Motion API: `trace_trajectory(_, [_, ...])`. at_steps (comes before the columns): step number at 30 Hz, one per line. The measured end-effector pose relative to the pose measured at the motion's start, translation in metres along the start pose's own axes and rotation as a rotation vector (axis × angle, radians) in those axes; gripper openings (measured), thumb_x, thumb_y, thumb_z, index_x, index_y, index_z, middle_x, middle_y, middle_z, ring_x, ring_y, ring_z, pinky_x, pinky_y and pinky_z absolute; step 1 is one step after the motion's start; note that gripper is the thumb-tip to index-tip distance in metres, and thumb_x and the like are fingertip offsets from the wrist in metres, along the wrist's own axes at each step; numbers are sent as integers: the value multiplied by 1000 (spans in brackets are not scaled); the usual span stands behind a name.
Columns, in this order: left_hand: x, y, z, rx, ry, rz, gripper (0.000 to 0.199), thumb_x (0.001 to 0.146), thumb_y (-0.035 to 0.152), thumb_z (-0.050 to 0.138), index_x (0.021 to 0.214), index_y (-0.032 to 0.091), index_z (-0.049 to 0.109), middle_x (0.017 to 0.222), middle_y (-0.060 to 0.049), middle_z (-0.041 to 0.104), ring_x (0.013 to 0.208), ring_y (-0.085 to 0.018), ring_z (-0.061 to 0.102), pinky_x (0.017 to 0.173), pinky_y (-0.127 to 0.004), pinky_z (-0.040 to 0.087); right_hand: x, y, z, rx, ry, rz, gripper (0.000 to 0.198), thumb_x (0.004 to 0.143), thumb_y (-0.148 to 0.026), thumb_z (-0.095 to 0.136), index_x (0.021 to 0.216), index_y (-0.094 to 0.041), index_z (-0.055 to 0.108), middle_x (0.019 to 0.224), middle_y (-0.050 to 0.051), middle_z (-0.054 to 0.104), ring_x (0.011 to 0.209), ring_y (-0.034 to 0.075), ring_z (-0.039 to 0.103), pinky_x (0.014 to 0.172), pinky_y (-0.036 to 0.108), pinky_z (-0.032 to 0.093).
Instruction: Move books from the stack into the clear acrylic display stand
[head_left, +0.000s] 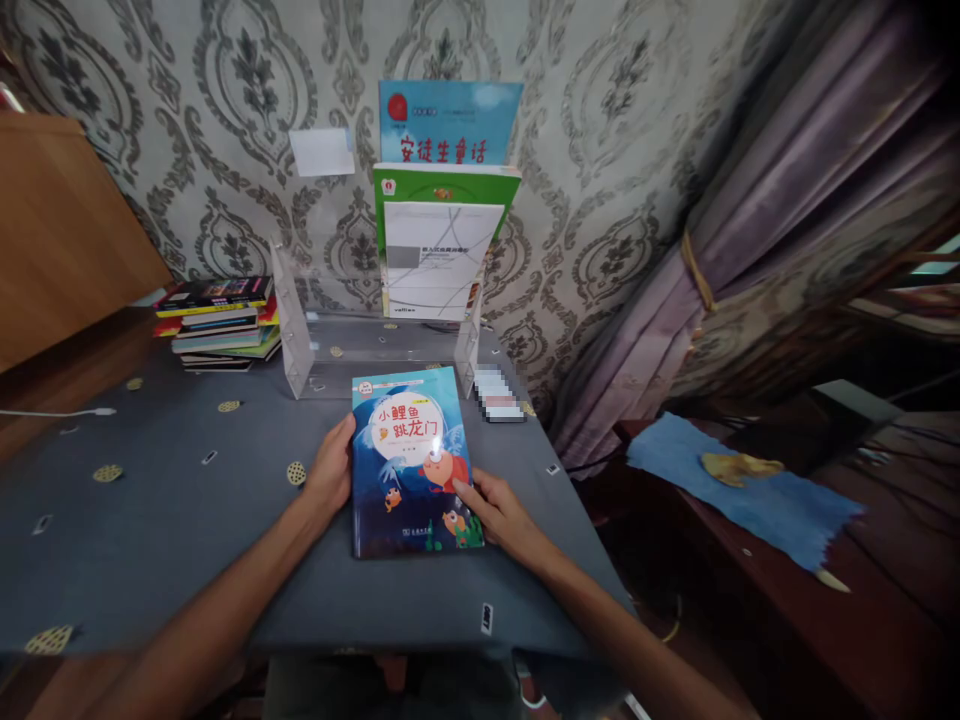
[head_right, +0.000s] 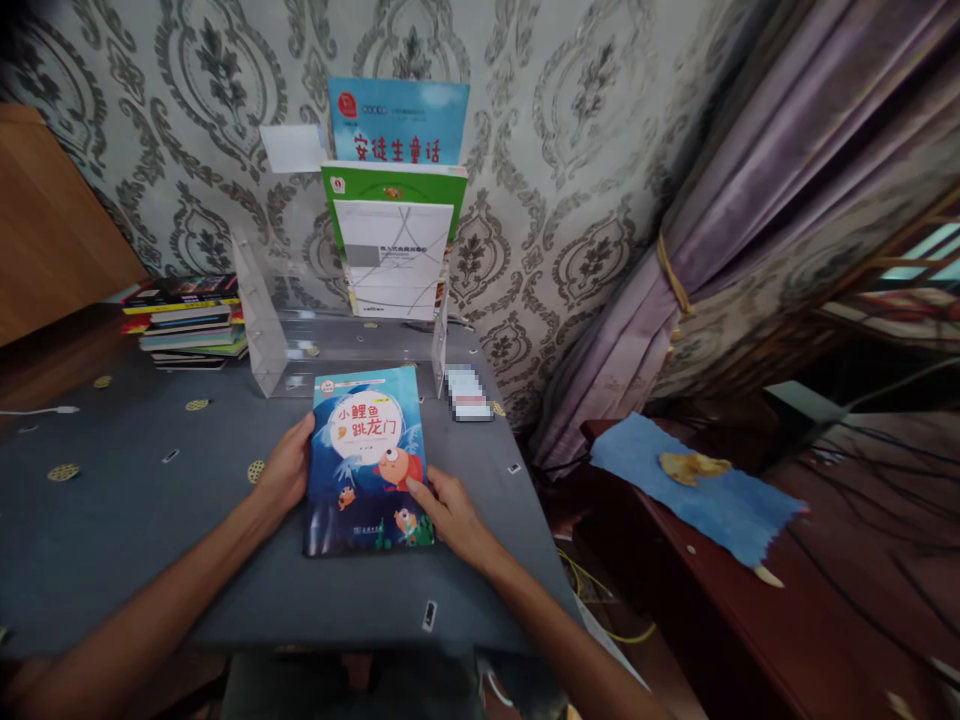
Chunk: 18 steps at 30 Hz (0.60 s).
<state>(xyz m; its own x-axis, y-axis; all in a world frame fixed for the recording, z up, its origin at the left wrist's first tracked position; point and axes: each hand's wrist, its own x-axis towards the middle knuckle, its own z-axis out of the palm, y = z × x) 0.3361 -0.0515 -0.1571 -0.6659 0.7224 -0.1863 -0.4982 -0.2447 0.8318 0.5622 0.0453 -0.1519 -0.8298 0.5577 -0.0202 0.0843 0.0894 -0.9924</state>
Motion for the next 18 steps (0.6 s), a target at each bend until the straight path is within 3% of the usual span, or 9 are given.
trace_trajectory(6, [0, 1, 1, -27, -8, -23, 31, 82, 45, 76, 99, 19, 76, 103, -8, 79, 111, -32, 71, 99, -47, 57, 2, -2, 1, 41, -10, -6, 52, 86, -69, 61, 96, -18, 71, 72, 1, 65, 67, 18, 60, 53, 26, 49])
trace_trajectory(11, [2, 0, 0, -3, 36, -45, 26, 85, 41, 73, 97, 18, 75, 96, -7, 79, 98, -28, 73, 94, -44, 59, 2, -2, -4, 16, -41, 86, 55, 84, -69, 62, 97, -16, 68, 59, -4, 57, 41, 8, 40, 36, 20, 31])
trace_trajectory(13, [4, -1, -1, 14, 52, -25, 24, 83, 38, 74, 95, 17, 74, 92, -6, 78, 91, -24, 73, 90, -40, 59, 2, -3, -7, 35, -60, 111, 56, 81, -70, 64, 96, -16, 67, 60, -4, 59, 39, 6, 39, 36, 20, 31])
trace_trajectory(18, [9, -1, -6, 183, 42, 132, 27, 79, 35, 74, 99, 19, 68, 92, -2, 75, 88, -19, 70, 86, -32, 57, 2, -7, -13, 228, -145, 191, 50, 77, -62, 73, 100, -19, 65, 73, -1, 69, 47, 8, 53, 39, 18, 43])
